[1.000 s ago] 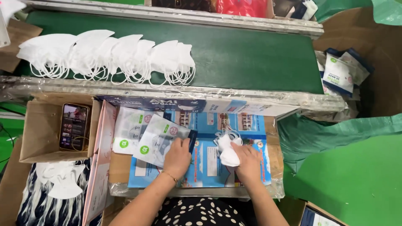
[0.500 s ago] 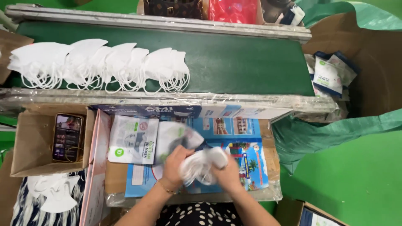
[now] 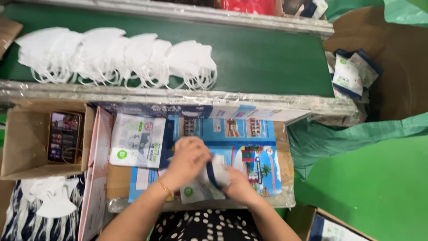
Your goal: Packaging disposable face masks into plastic bags and placing them on a conveyor belt.
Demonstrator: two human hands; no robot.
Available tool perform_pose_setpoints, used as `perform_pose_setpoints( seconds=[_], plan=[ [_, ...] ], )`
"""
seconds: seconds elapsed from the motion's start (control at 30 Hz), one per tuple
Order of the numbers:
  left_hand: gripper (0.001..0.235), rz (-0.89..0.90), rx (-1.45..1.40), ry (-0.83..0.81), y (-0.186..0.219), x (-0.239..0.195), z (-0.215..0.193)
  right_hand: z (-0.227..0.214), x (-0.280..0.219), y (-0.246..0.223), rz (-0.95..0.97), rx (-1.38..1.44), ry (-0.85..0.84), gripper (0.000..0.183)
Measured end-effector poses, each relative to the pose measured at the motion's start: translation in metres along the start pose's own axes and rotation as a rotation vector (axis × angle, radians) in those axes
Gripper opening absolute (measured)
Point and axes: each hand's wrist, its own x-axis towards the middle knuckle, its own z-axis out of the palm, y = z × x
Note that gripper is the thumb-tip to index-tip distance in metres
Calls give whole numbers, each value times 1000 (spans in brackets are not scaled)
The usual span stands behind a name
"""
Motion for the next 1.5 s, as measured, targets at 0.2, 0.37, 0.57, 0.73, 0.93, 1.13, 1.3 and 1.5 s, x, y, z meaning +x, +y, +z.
perform_pose_setpoints(
  seconds=[0.2,0.37,0.57,0.73,0.93,1.13,1.3,1.5],
  plan=[
    [13,-34,129,-41,-3,3,12,-23,4,-58,-93,-208,-118,34],
    [18,-144,-230,-97,10,11,-12,-14,-5,-22,66,-279,159,31],
    [16,-76,-192,-275,14,11,-17,-35,1,-80,-335,-193,92,33],
    [10,39,-35,-280,34,17,-12,-27,16,-23,31,-13,124,14],
    [17,78,-92,-242,11,27,-4,-58,6,17,-141,-213,90,10],
    [55,54,34,102,-20,159,-4,-125,15,8,-69,1,912,29],
    [91,-138,561,-35,-76,241,47,-82,22,-3,12,781,629,40],
    [43,-304,263,-109,-71,226,13,-77,7,13,50,630,485,42]
  ],
)
